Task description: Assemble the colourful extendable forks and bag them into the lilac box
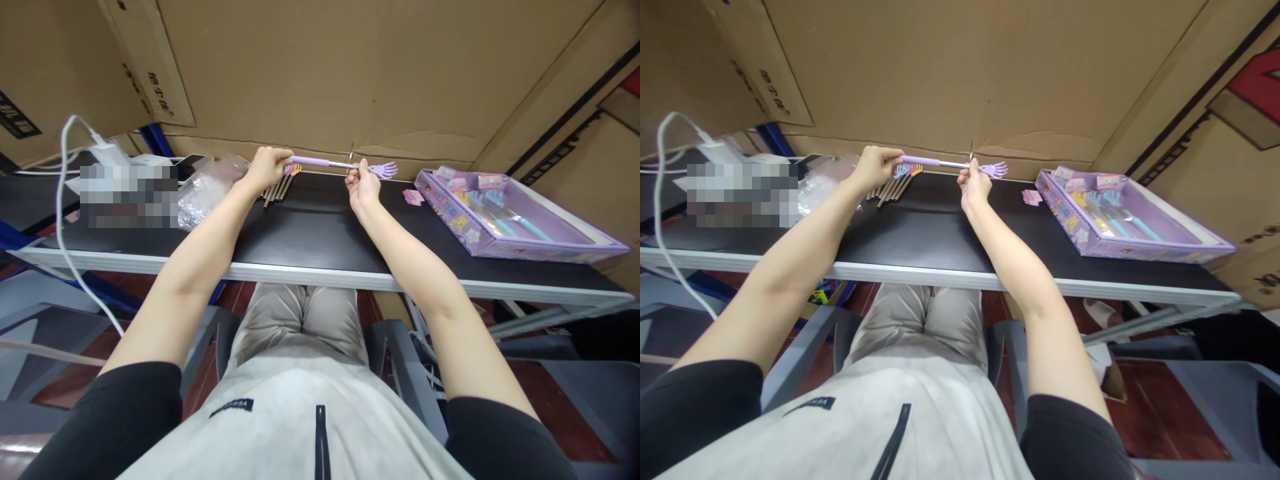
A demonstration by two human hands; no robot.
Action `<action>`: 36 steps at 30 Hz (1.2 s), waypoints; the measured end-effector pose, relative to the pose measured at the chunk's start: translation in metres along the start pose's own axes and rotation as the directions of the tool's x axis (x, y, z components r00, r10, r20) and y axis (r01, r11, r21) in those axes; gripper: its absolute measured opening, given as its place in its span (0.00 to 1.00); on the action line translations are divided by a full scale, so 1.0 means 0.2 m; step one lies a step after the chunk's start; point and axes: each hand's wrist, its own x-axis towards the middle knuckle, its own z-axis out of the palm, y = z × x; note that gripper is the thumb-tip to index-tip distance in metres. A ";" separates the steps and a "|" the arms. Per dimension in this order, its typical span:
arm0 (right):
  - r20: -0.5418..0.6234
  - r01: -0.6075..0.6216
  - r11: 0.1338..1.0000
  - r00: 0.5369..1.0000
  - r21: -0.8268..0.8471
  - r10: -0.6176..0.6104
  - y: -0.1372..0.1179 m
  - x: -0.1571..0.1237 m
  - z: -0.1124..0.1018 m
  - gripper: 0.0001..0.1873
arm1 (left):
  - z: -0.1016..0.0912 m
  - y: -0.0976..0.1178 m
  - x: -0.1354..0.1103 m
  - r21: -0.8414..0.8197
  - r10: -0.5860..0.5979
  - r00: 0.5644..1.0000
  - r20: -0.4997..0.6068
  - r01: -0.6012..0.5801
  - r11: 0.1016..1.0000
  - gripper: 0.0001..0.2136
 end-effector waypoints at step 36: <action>0.150 -0.145 0.984 0.976 -0.107 0.160 0.00 -0.19 0.09 0.19 | 0.09 0.19 -0.04 0.144 0.124 0.990 -0.073 -0.113 0.983 0.10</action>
